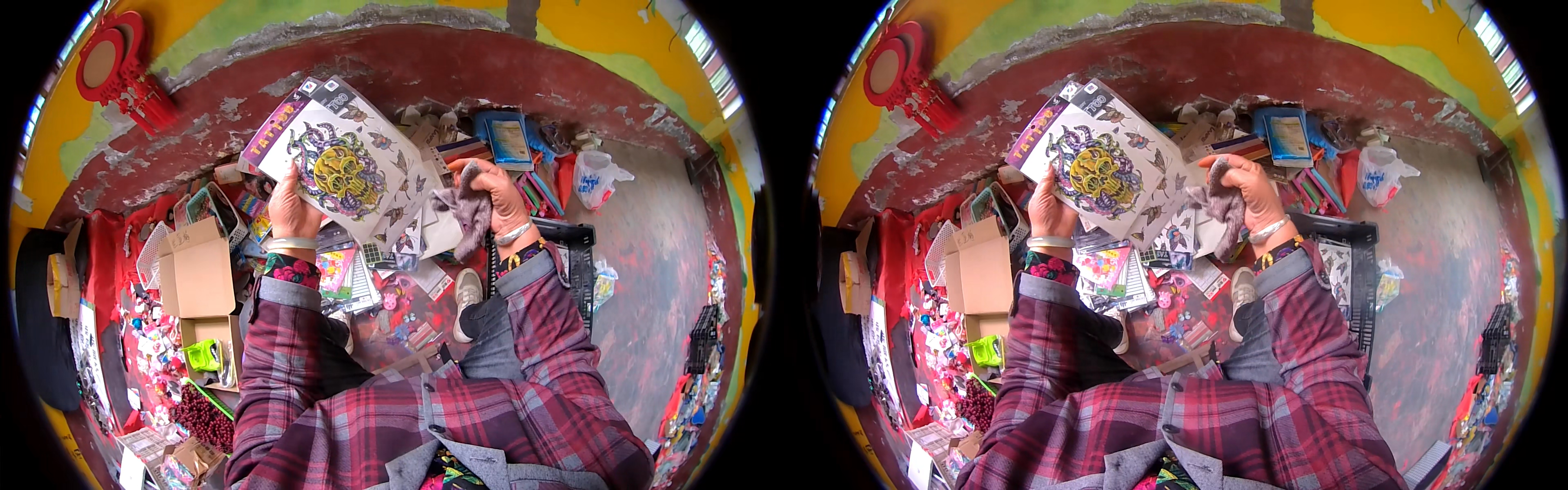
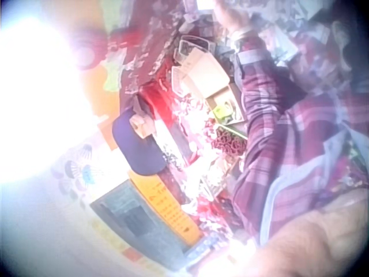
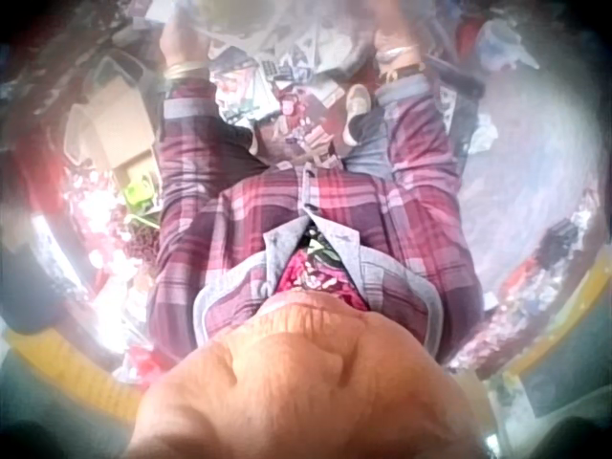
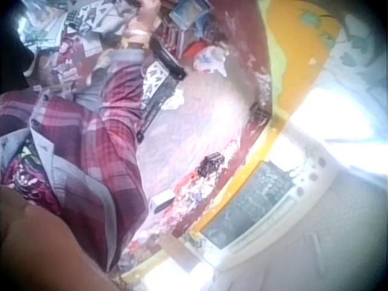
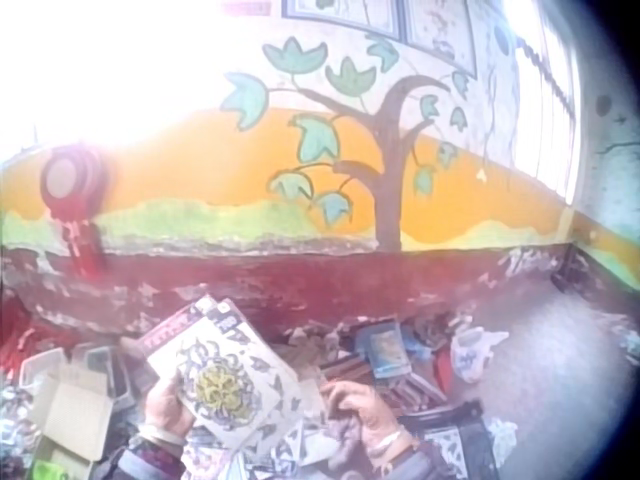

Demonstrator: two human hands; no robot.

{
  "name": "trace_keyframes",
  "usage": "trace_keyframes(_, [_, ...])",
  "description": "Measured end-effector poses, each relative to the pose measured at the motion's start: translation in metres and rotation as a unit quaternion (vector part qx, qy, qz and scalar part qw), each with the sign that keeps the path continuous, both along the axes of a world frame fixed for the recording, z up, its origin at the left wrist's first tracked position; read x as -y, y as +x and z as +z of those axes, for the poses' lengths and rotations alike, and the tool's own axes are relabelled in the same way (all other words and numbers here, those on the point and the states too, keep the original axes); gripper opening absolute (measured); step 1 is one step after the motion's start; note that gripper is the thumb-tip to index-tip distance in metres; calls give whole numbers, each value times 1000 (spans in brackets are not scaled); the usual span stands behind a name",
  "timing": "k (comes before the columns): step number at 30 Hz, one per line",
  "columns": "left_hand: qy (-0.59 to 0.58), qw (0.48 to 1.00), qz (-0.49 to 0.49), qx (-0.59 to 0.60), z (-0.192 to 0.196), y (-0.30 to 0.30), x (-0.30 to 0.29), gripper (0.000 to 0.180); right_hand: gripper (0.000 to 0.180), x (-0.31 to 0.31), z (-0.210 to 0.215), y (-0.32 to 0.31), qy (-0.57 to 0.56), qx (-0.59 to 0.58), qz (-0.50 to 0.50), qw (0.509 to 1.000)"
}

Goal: The person sits on the floor and wipes various temporary tattoo sheets with a cloth. They handle the sheets one by one, turning them over to clean both sides, and occasionally wipe the plastic packaging before placing the items back into a pile.

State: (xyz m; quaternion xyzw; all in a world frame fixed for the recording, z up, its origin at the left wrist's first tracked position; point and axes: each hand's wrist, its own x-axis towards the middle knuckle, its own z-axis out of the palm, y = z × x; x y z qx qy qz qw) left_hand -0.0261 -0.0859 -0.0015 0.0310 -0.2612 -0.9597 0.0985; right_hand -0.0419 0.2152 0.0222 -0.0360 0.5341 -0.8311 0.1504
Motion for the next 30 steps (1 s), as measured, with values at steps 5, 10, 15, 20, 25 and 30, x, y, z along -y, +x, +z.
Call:
trace_keyframes(5, [12, 1000, -7, 21, -8, -5, 5, 33, 39, 26, 10, 13, 106, 45, 14, 993])
trace_keyframes(10, [46, 998, -47, 8, -5, -1, 0, 34, 32, 38, -23, 10, 27, 78, 124, 989])
trace_keyframes(15, [47, 998, -40, 21, -11, -5, -4, 34, 20, 56, -4, 26, -72, 105, 127, 984])
trace_keyframes(20, [29, 998, -47, 24, -6, -1, -8, 34, 16, 54, -28, 21, 28, -31, 58, 997])
trace_keyframes(25, [25, 999, -39, 27, -9, -1, -10, 29, 12, 48, -47, 10, 236, -183, -70, 952])
trace_keyframes(30, [33, 998, -27, 38, -13, -2, -10, 27, 13, 49, -56, 4, 267, -268, -109, 919])
